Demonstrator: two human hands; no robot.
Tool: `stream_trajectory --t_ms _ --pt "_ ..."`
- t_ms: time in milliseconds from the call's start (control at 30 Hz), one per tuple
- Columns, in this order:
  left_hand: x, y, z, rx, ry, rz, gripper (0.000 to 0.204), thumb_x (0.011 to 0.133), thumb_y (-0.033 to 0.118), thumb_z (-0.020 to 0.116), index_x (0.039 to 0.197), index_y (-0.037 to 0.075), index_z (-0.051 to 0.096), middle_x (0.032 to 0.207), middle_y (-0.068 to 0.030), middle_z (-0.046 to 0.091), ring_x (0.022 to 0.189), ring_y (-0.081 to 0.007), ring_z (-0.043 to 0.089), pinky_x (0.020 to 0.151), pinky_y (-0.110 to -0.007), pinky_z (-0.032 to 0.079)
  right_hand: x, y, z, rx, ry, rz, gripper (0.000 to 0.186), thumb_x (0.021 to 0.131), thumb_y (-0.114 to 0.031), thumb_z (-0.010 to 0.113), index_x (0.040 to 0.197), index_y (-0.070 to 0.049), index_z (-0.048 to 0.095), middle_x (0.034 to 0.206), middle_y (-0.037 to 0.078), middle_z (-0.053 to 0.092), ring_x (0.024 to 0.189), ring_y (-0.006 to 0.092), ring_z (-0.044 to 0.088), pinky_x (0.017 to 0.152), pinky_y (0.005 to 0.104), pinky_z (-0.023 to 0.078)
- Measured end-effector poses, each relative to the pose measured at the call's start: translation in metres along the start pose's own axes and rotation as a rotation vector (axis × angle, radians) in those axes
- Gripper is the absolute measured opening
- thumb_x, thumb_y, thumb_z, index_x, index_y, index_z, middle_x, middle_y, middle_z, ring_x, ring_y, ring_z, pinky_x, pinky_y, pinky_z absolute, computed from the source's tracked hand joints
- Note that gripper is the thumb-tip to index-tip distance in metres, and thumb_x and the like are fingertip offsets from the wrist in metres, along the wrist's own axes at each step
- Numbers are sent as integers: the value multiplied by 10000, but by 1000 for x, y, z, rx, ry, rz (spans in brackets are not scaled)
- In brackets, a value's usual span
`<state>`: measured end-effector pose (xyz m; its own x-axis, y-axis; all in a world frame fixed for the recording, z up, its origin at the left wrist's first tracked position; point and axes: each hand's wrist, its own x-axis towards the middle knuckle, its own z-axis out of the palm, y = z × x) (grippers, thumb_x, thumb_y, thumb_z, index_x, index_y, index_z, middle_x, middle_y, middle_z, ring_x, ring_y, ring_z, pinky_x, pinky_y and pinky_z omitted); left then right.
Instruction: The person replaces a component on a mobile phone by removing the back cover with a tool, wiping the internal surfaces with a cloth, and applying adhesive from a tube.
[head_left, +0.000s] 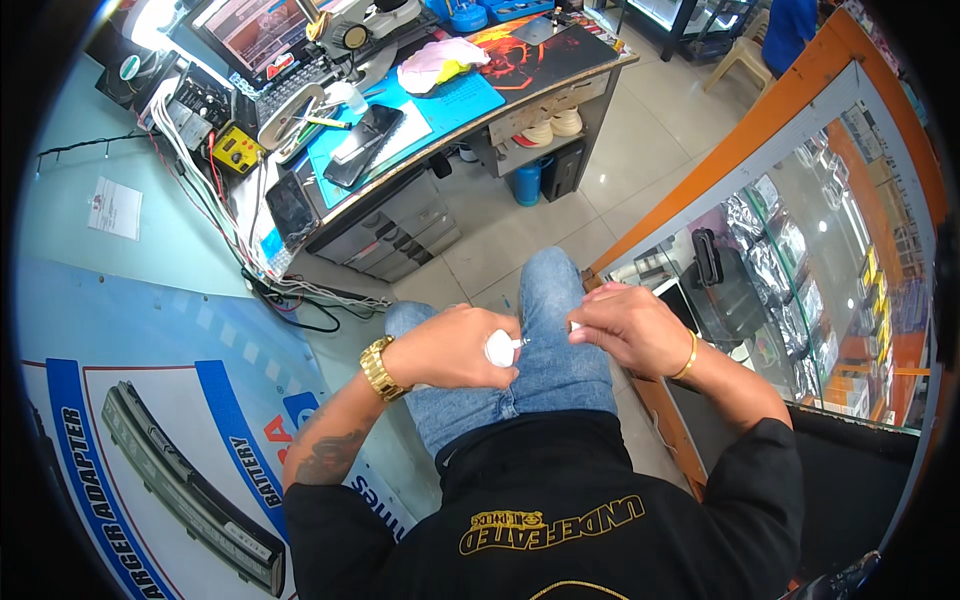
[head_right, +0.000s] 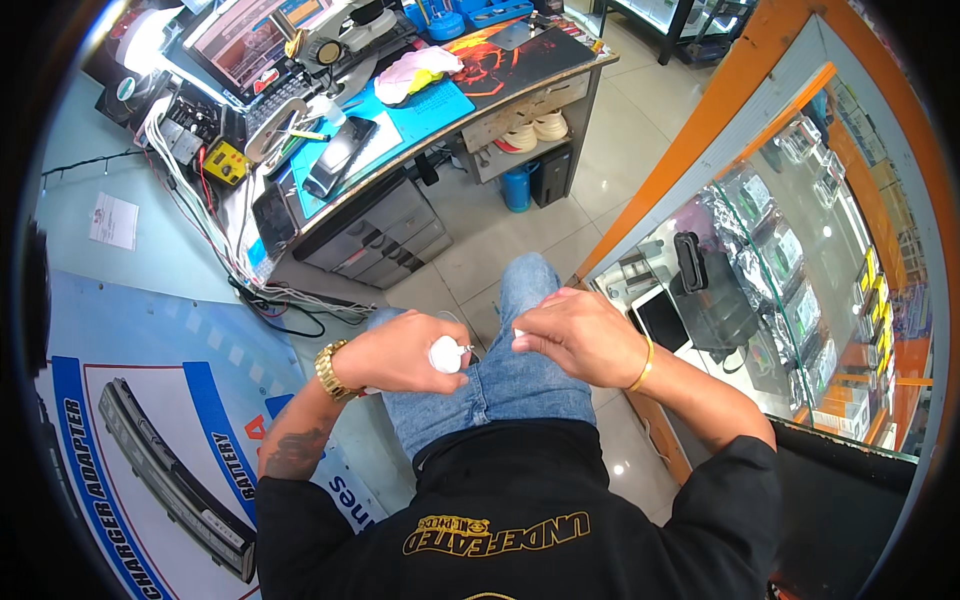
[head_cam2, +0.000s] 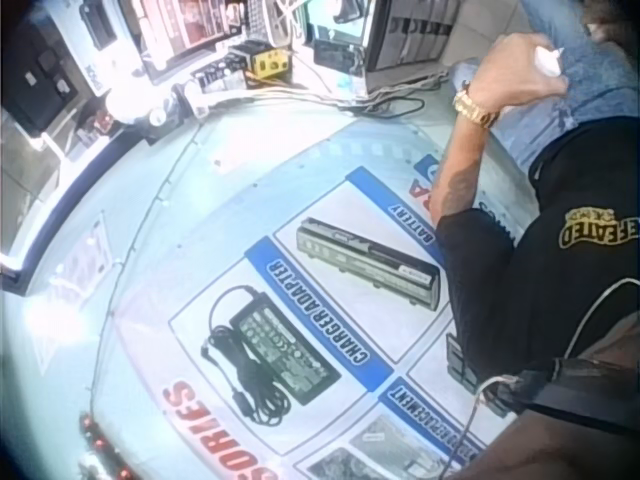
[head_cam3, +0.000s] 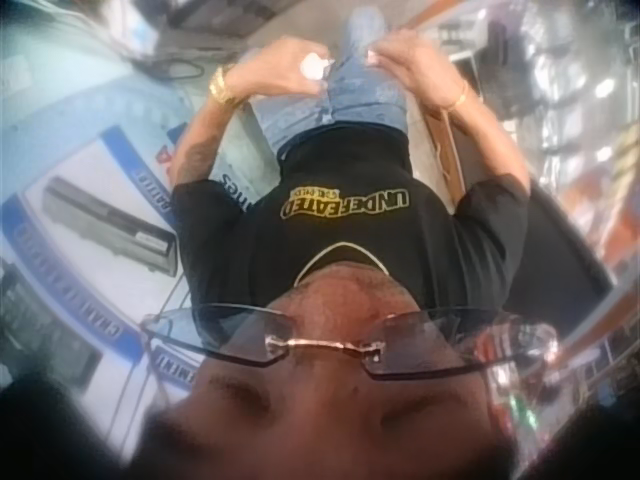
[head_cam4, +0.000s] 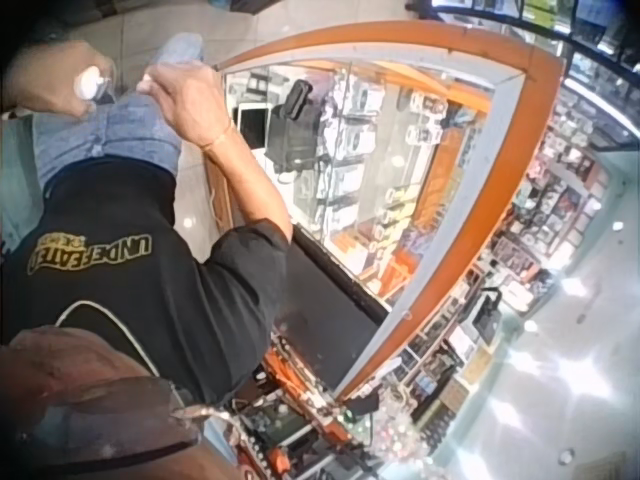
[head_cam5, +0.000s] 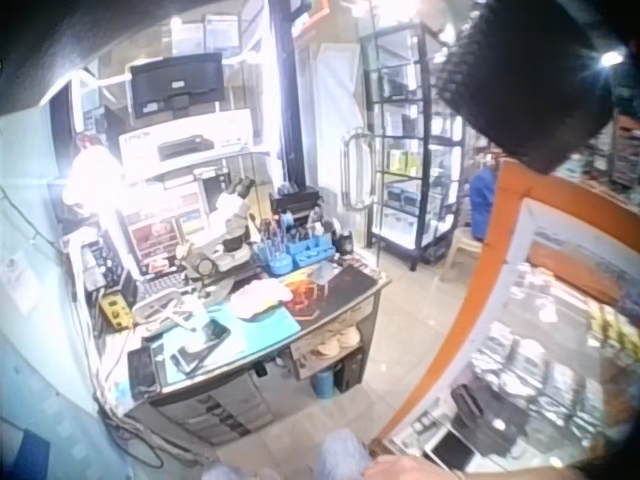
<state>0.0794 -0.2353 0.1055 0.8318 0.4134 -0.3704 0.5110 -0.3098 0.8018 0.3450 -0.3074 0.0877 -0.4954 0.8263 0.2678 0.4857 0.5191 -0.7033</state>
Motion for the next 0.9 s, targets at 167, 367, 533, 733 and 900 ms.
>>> stream_trajectory --t_ms 167,367,533,733,900 --pt "3 7 -1 -12 56 60 282 771 270 753 928 49 676 826 -137 730 798 -332 716 750 -400 551 2 -9 -4 242 -121 165 159 925 -173 725 1007 -37 721 847 110 735 802 283 711 835 366 526" --pt "5 2 1 -123 127 194 233 806 217 799 918 72 655 807 -98 712 773 -314 701 724 -394 540 2 -16 -3 488 -87 309 220 934 -163 725 1124 -51 721 845 123 731 787 295 706 820 356 531" --pt "5 -1 7 -111 227 334 206 812 190 808 919 97 657 809 -68 700 773 -301 688 739 -388 520 11 -27 -3 170 -18 -37 269 884 -202 772 1111 -65 727 852 113 729 796 310 701 837 402 554" --pt "1 6 9 -19 243 303 199 789 173 801 921 114 665 808 -39 693 800 -266 683 820 -366 478 16 -39 -1 28 54 -122 309 866 -205 782 1124 -55 707 785 91 701 775 293 694 870 409 567" --pt "-1 6 11 0 262 296 199 776 157 789 908 102 651 818 -51 696 804 -292 682 799 -387 497 18 -37 2 43 45 -157 333 863 -219 780 1127 -35 694 768 96 687 758 289 689 850 394 564"
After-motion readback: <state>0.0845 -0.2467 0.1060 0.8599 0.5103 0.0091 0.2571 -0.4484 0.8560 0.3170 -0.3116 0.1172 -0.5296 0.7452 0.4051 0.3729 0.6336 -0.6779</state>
